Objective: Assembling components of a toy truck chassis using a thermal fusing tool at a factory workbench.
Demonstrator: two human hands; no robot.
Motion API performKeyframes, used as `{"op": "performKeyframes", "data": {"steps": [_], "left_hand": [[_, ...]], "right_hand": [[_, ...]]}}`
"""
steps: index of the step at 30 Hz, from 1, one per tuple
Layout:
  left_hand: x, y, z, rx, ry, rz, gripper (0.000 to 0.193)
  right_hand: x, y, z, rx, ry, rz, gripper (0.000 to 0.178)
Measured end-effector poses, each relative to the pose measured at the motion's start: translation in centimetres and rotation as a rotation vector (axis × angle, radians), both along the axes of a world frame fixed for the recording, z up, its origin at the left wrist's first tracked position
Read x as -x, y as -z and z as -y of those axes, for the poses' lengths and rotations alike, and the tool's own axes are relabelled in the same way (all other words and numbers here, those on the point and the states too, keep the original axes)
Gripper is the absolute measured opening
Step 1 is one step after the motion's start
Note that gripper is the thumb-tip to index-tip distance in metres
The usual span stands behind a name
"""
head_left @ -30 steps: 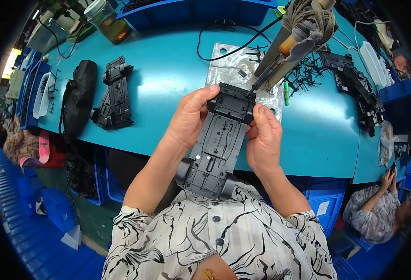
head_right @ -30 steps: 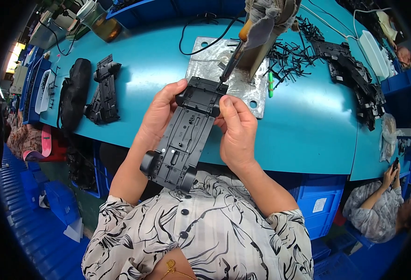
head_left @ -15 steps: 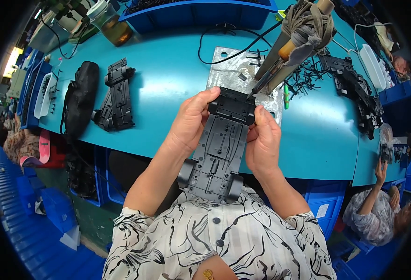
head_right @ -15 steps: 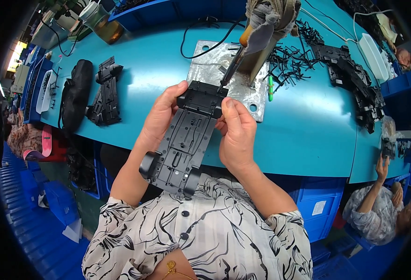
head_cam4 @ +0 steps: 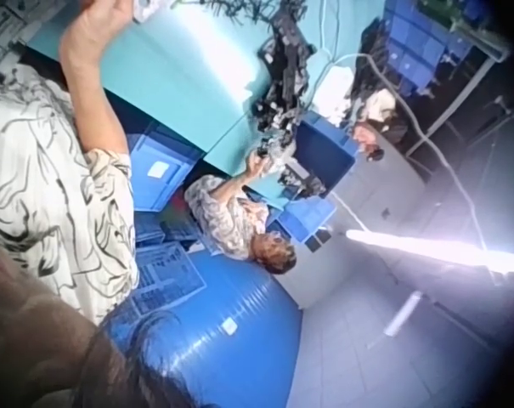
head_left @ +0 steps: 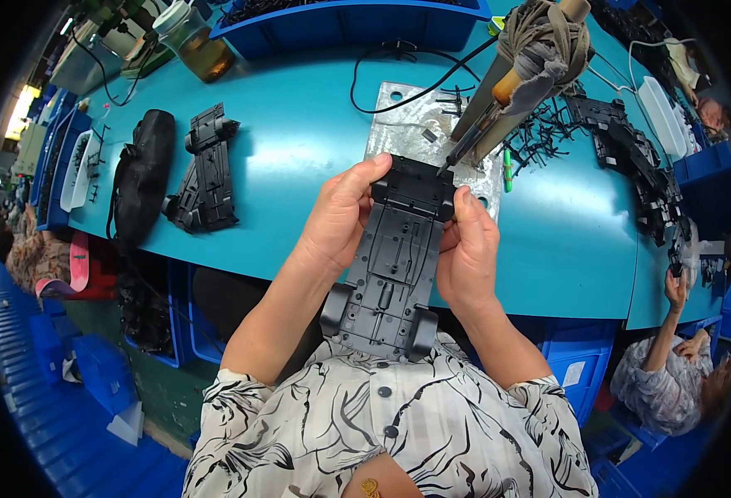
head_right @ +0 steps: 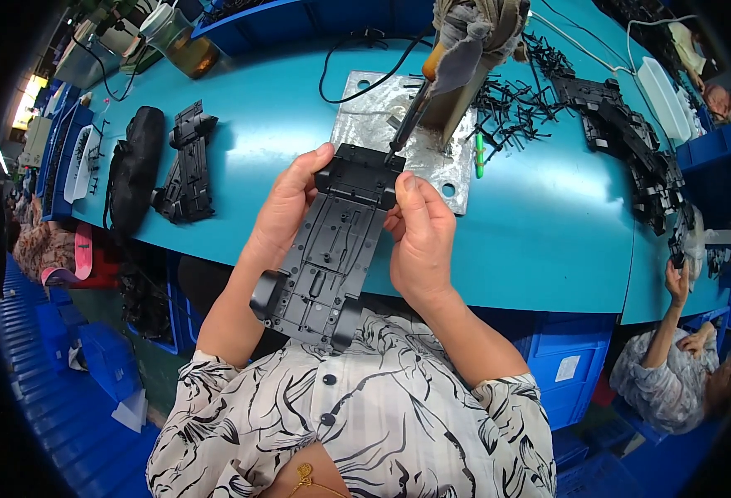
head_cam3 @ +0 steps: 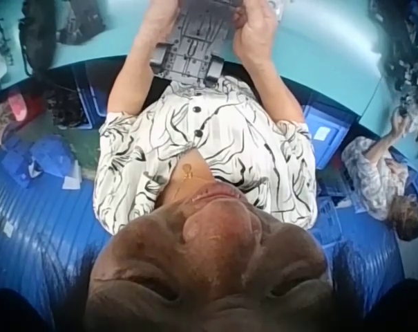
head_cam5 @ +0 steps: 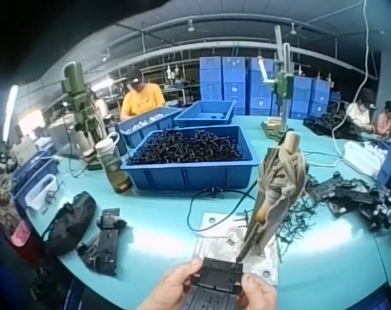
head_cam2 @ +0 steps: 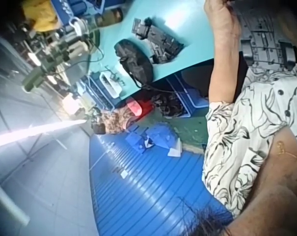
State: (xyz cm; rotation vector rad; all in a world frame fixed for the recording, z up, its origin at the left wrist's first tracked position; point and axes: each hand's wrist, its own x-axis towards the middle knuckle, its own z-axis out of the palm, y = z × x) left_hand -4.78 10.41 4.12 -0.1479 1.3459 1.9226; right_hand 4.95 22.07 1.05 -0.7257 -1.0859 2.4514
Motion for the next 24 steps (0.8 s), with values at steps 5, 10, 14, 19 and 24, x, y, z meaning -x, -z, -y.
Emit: {"op": "performKeyframes", "data": {"steps": [5, 10, 14, 19, 24], "left_hand": [[-0.06, 0.15, -0.06, -0.006, 0.000, -0.012, 0.035], [-0.06, 0.09, -0.02, 0.007, -0.005, -0.033, 0.036], [-0.17, -0.35, 0.02, 0.012, -0.005, -0.034, 0.037], [0.00, 0.11, 0.08, 0.003, -0.017, -0.024, 0.036], [0.15, 0.44, 0.23, -0.015, -0.015, -0.008, 0.035]], "right_hand": [[-0.09, 0.00, 0.02, -0.013, 0.002, -0.013, 0.026], [0.03, -0.11, 0.02, -0.006, -0.009, -0.012, 0.026], [0.08, -0.21, 0.05, 0.000, -0.001, -0.007, 0.027], [0.27, -0.28, 0.17, 0.016, -0.006, -0.003, 0.026], [0.30, 0.03, 0.10, 0.010, -0.009, -0.013, 0.026]]}}
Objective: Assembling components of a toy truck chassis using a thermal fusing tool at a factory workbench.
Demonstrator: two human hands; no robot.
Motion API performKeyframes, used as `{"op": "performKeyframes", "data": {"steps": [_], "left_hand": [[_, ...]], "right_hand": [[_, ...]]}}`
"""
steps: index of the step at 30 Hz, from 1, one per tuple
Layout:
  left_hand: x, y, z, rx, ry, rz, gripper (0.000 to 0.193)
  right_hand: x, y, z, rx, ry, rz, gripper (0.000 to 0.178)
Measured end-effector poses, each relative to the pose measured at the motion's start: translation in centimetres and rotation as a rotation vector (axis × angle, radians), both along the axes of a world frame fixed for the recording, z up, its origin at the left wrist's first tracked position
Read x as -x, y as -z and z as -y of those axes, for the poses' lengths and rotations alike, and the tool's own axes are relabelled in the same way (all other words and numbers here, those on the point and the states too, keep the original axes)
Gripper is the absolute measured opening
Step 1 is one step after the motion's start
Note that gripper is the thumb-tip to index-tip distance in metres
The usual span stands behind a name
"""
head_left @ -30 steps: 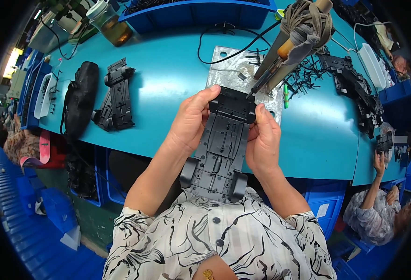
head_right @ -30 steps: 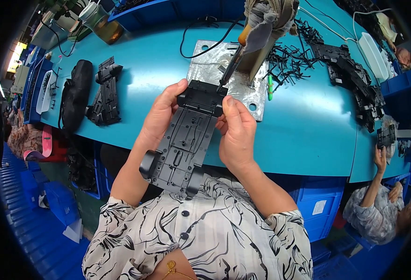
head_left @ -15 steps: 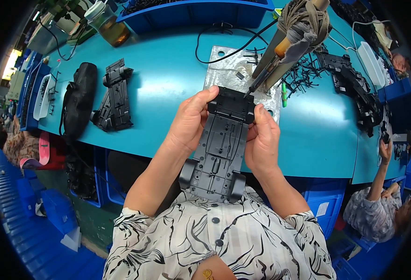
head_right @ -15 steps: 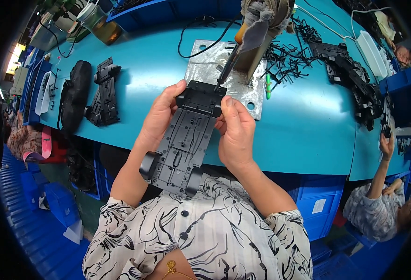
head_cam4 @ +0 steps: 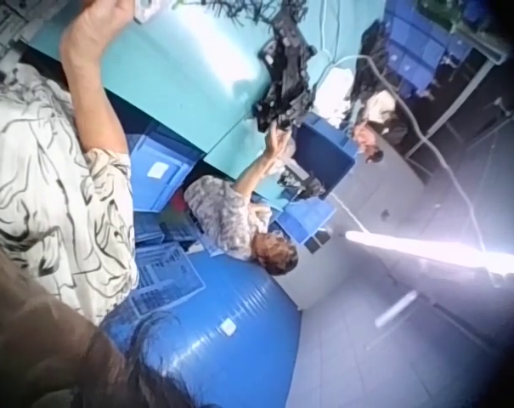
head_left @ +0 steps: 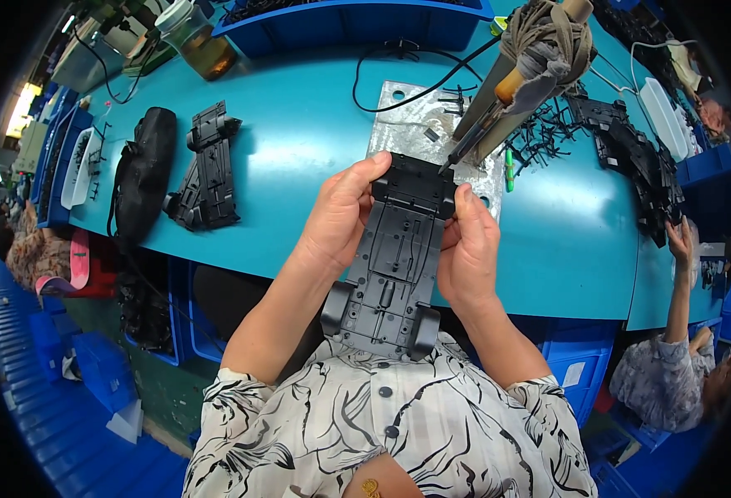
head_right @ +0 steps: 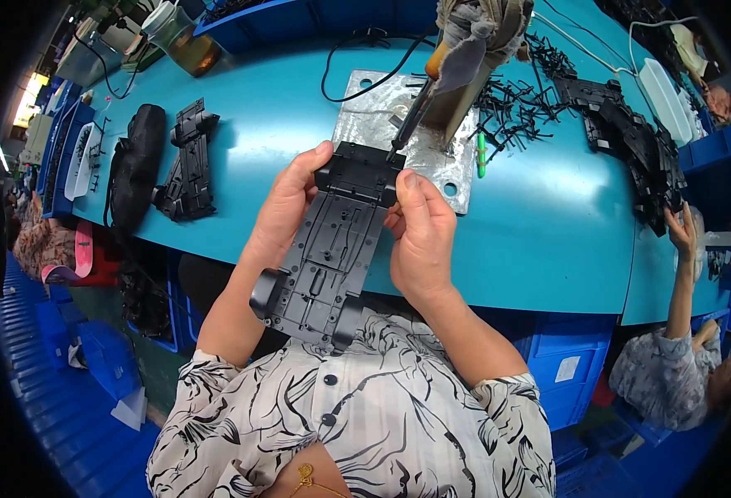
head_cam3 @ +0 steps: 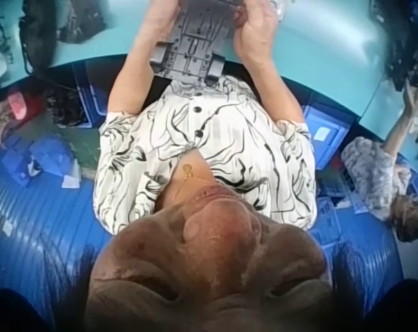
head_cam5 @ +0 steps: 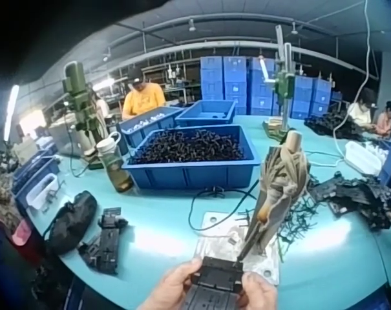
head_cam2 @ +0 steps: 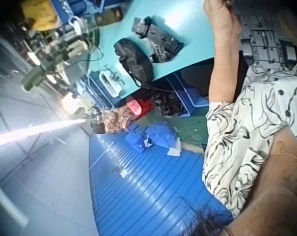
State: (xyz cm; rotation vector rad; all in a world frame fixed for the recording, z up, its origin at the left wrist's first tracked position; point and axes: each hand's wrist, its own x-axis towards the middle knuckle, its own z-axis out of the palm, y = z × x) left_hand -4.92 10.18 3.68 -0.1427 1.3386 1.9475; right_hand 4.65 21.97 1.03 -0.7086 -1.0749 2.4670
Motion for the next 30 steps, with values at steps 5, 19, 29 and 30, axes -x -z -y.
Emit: {"op": "performKeyframes", "data": {"steps": [5, 19, 29, 30], "left_hand": [[-0.1, 0.2, -0.1, -0.043, -0.006, -0.014, 0.032], [0.5, 1.7, 1.4, 0.086, 0.087, -0.164, 0.014], [-2.7, 3.1, 3.0, 0.132, -0.011, -0.419, 0.017], [-3.0, 3.3, 3.3, 0.158, -0.050, -0.470, 0.020]], "right_hand": [[-0.3, 0.4, -0.1, -0.027, -0.015, -0.035, 0.025], [-1.4, 1.1, 0.4, -0.217, -0.111, 0.009, 0.025], [-1.8, 0.5, 3.1, -0.270, -0.113, 0.182, 0.011], [-1.7, 0.3, 3.3, -0.312, -0.156, 0.190, 0.011]]}}
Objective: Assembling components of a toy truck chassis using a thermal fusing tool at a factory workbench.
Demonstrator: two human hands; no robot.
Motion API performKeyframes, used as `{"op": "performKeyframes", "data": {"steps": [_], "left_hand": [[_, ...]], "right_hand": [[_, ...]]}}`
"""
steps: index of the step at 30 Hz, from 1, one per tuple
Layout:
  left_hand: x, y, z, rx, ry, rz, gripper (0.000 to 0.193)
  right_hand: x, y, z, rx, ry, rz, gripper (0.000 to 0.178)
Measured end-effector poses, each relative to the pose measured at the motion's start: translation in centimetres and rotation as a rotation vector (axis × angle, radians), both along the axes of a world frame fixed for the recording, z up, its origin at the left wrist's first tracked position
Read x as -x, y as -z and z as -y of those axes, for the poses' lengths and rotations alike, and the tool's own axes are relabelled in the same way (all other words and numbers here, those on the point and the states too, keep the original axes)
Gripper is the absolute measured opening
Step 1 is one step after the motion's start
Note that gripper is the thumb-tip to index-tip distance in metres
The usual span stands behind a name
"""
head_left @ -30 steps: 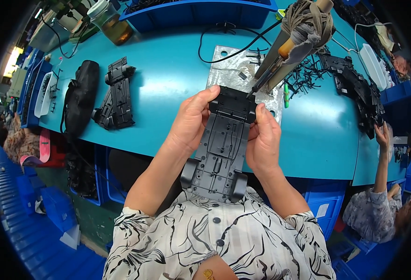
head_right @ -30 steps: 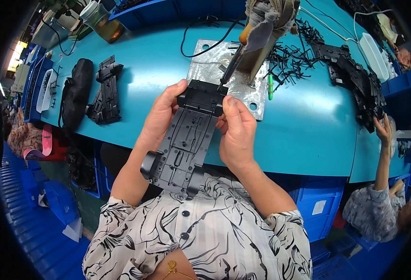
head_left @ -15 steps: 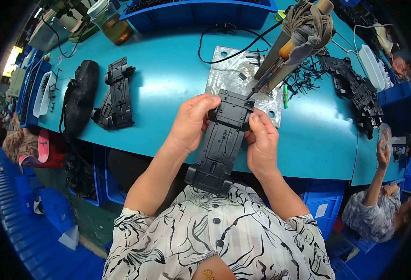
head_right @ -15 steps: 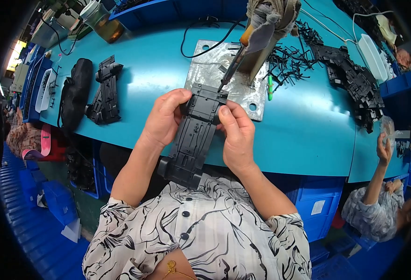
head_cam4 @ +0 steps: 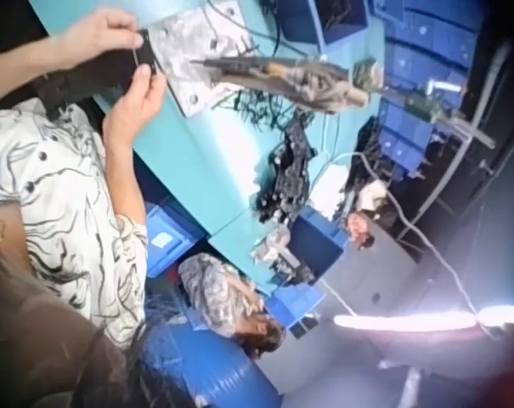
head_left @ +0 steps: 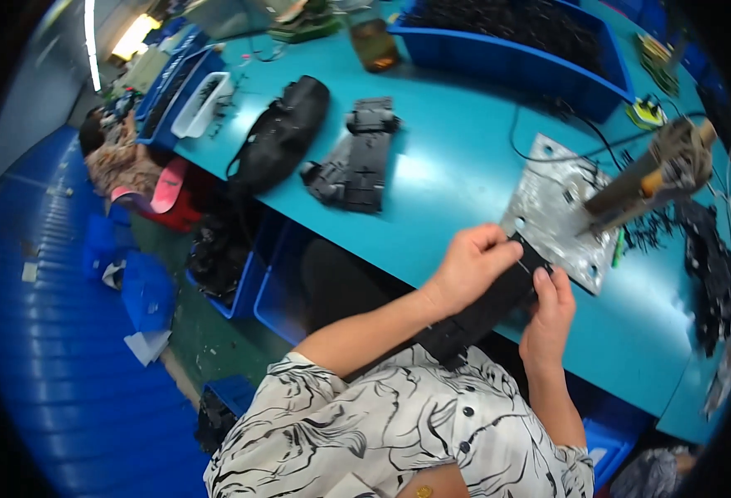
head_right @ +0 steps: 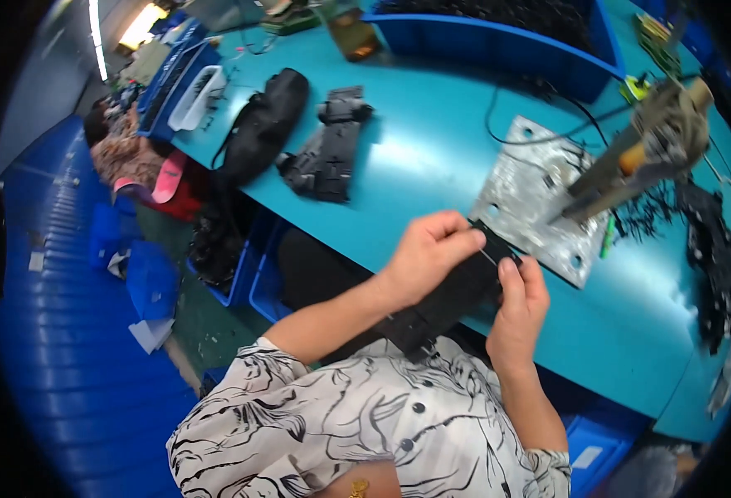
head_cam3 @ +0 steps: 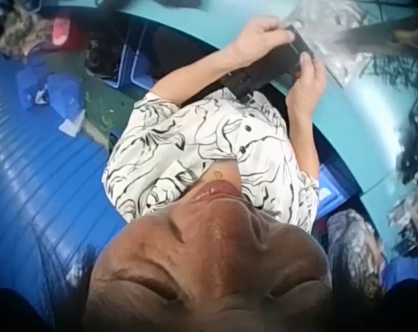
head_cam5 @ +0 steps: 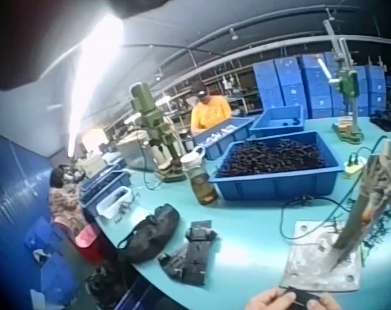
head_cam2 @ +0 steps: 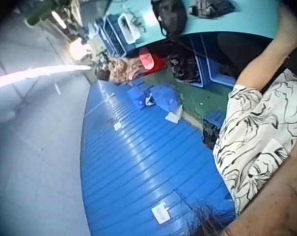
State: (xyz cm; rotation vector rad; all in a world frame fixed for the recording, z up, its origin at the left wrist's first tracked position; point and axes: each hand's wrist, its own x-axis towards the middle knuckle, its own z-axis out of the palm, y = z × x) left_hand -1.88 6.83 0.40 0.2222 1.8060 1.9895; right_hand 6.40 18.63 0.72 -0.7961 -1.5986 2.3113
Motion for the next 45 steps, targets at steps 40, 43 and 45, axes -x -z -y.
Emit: {"op": "performKeyframes", "data": {"steps": [40, 43, 45], "left_hand": [[20.0, -0.9, 11.2, 0.722, -0.374, -0.995, 0.028], [16.5, -2.7, 9.7, 0.647, -0.413, -1.038, 0.022], [13.7, -3.9, 8.9, 0.577, -0.456, -1.044, 0.019]], "right_hand": [[-8.1, -1.8, -37.2, -2.007, 0.717, 0.252, 0.032], [-8.6, -4.6, -35.8, -1.932, 0.863, -0.087, 0.029], [-8.7, -6.9, -32.9, -1.725, 0.873, -0.243, 0.023]]}}
